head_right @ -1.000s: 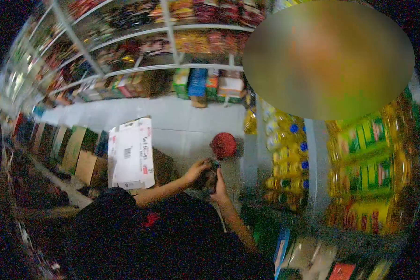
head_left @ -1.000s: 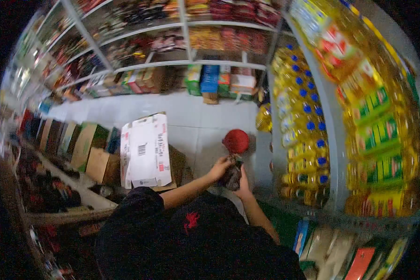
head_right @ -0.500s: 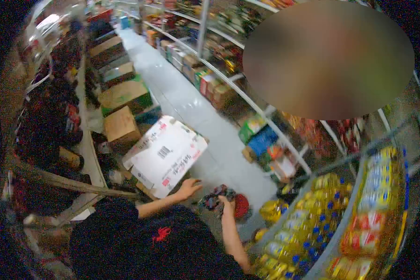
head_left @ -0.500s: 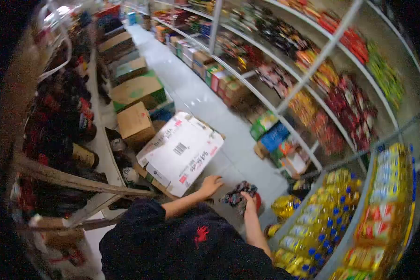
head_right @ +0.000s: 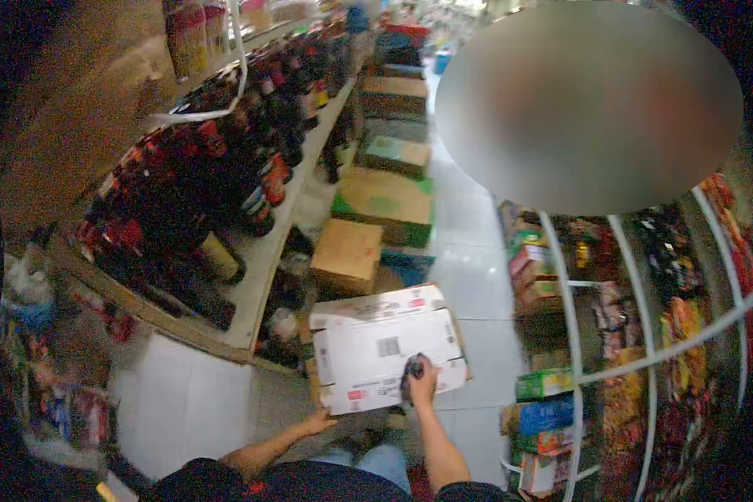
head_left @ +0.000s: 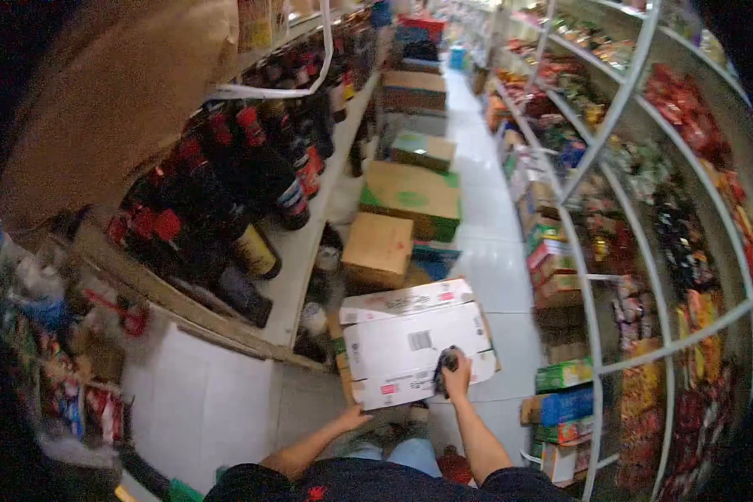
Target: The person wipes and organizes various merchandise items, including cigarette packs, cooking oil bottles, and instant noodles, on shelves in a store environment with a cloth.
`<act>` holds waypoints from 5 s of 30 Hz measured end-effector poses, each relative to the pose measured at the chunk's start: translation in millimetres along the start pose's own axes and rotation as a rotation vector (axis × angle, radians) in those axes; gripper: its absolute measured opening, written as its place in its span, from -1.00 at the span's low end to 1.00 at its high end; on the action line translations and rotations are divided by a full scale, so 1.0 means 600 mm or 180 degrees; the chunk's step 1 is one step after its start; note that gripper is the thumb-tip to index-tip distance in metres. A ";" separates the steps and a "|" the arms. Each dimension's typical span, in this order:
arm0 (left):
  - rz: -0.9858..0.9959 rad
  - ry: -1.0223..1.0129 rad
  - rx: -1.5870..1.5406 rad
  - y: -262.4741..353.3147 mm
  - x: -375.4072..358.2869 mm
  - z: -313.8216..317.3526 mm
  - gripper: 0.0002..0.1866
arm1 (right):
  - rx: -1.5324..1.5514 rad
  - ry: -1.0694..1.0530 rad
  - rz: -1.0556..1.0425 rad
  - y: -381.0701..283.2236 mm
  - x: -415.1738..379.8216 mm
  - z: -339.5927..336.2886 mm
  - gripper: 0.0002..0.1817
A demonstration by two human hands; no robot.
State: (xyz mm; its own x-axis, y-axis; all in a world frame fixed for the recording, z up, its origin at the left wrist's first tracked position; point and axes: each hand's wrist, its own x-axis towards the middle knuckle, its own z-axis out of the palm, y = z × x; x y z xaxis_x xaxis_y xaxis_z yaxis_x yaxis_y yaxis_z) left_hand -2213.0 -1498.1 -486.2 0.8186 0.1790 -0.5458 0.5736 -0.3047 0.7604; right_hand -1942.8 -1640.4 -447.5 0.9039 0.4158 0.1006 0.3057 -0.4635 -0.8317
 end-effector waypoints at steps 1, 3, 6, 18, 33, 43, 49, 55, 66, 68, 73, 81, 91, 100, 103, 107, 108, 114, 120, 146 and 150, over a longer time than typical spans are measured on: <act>-0.0081 0.0442 0.0163 0.012 -0.014 0.015 -0.33 | -0.0114 -0.0029 0.0031 0.006 0.006 0.012 -0.51; -0.0254 0.0679 0.0255 -0.006 -0.017 0.049 -0.33 | -0.0549 -0.0020 -0.0058 0.001 0.014 0.052 -0.50; -0.0341 0.0966 0.0380 -0.013 -0.017 0.083 -0.33 | -0.0727 -0.0275 -0.0795 -0.036 -0.011 0.109 -0.49; -0.0910 0.2501 0.0935 0.090 0.047 0.052 -0.26 | -0.0173 -0.1665 -0.1532 -0.031 0.047 0.113 -0.43; -0.1624 0.1015 0.1446 0.057 0.109 0.053 -0.05 | 0.0145 -0.1439 -0.1061 -0.075 0.098 0.309 -0.46; -0.1815 0.1591 0.1857 0.093 0.118 0.064 -0.04 | -0.0844 -0.0424 -0.0739 0.036 0.325 0.195 -0.49; -0.1789 0.1650 0.1930 0.100 0.117 0.063 -0.06 | -0.0819 -0.0191 -0.0311 0.008 0.327 0.220 -0.70; -0.1824 0.1658 0.2791 0.061 0.123 0.084 -0.07 | 0.0171 -0.1150 -0.0682 -0.082 0.038 0.446 -0.64; -0.1736 0.1647 0.1702 0.100 0.124 0.062 -0.05 | -0.0939 0.0286 -0.0852 0.087 0.308 0.132 -0.55; -0.1790 0.1575 0.1700 0.106 0.124 0.058 -0.05 | -0.0756 0.0313 -0.0623 0.077 0.290 0.155 -0.56; -0.1639 0.1612 0.2026 0.097 0.124 0.064 -0.10 | 0.0343 -0.1206 -0.0897 -0.038 0.094 0.269 -0.57; -0.1537 0.1543 0.1967 0.128 0.114 0.039 -0.16 | 0.0417 -0.1650 -0.1560 0.005 0.036 0.160 -0.74; -0.0999 0.1967 0.2178 0.117 0.103 0.024 -0.32 | -0.0513 -0.0278 -0.0334 0.071 0.069 0.062 -0.42; -0.0306 0.1982 0.1422 0.071 0.073 -0.049 -0.66 | 0.0213 -0.1602 -0.1514 -0.012 -0.105 0.150 -0.49; -0.0344 0.1856 0.0994 0.054 0.075 -0.048 -0.61 | -0.0514 -0.0704 -0.0924 0.027 -0.023 0.058 -0.62; -0.0123 0.2032 0.1131 0.043 0.076 -0.045 -0.59 | -0.1069 0.0650 -0.0228 0.100 0.012 0.014 -0.39; -0.0019 0.2048 0.1077 0.038 0.078 -0.043 -0.58 | -0.1069 0.0551 -0.0239 0.091 0.005 0.026 -0.37; -0.0016 0.2126 0.0985 0.009 0.083 -0.049 -0.61 | 0.0086 -0.1074 -0.1260 -0.036 -0.143 0.221 -0.56; -0.0063 0.1969 0.1178 0.044 0.069 -0.070 -0.64 | -0.0249 -0.0878 -0.0744 0.000 -0.105 0.150 -0.37; 0.0392 0.1054 0.2474 0.131 0.100 0.031 -0.23 | 0.2800 0.1405 0.3802 0.326 -0.272 -0.054 -0.45; 0.0593 0.1128 0.2362 0.162 0.081 0.029 -0.29 | 0.2804 0.1323 0.3611 0.311 -0.240 -0.075 -0.51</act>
State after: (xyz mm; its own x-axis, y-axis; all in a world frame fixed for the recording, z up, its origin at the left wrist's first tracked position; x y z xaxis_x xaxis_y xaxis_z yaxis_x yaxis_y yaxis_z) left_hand -2118.0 -1535.5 -445.1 0.9300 0.3101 -0.1974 0.3609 -0.8720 0.3307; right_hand -2002.3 -1822.0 -592.6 0.5951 -0.1496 -0.7896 -0.7362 0.2926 -0.6103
